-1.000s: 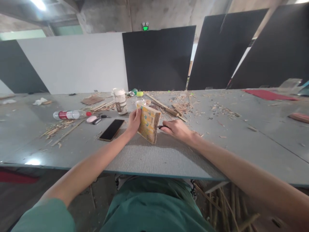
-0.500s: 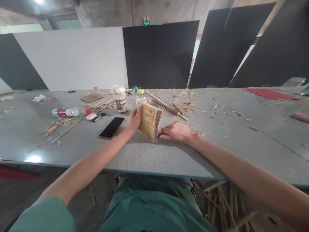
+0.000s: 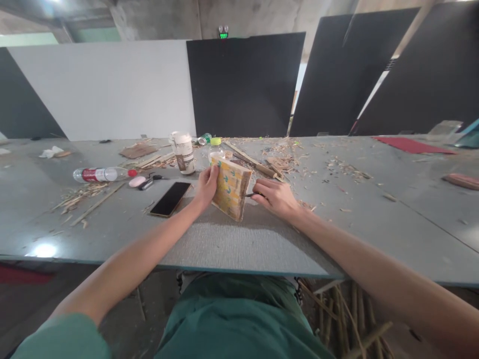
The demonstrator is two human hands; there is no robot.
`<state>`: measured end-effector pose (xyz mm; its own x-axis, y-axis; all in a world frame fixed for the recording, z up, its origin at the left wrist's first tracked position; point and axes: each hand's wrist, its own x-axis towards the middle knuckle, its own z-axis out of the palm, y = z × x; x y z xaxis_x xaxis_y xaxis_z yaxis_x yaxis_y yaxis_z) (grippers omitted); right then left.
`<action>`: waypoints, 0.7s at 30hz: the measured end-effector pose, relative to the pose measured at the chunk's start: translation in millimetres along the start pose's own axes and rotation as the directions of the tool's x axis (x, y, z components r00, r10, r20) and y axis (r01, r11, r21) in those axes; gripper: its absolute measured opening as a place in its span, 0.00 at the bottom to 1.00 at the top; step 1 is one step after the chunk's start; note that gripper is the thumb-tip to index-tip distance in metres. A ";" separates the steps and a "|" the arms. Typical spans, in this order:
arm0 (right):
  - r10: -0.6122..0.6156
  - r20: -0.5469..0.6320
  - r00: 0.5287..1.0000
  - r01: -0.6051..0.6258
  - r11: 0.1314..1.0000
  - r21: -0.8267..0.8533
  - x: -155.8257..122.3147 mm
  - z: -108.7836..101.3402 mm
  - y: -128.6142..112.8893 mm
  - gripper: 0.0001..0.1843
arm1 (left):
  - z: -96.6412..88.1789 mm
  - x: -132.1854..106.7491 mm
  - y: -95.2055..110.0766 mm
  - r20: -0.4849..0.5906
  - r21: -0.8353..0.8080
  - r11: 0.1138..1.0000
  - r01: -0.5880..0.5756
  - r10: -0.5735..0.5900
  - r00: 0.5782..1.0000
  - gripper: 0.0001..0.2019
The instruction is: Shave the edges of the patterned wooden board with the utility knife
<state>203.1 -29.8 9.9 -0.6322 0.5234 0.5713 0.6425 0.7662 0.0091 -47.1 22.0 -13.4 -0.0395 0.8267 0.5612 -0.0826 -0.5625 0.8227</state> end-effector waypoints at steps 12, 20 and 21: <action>-0.167 0.188 0.968 0.159 0.986 0.058 -4.2 12.2 1.6 0.32 | -0.2 -0.3 0.2 -0.042 0.054 0.996 -0.072 0.075 0.996 0.28; -0.136 0.132 0.982 0.127 0.989 0.074 2.7 -6.5 5.1 0.30 | 0.0 0.2 0.6 -0.029 0.062 0.995 -0.078 0.080 0.996 0.28; -0.132 0.139 0.982 0.121 0.989 0.084 2.3 -6.4 4.4 0.28 | 0.1 0.1 0.4 -0.030 0.061 0.995 -0.078 0.080 0.996 0.28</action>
<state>207.2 -27.5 16.5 -0.7653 0.4645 0.4457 0.5228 0.8524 0.0093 -46.9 21.9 -13.1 -0.0756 0.7793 0.6221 -0.0181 -0.6248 0.7805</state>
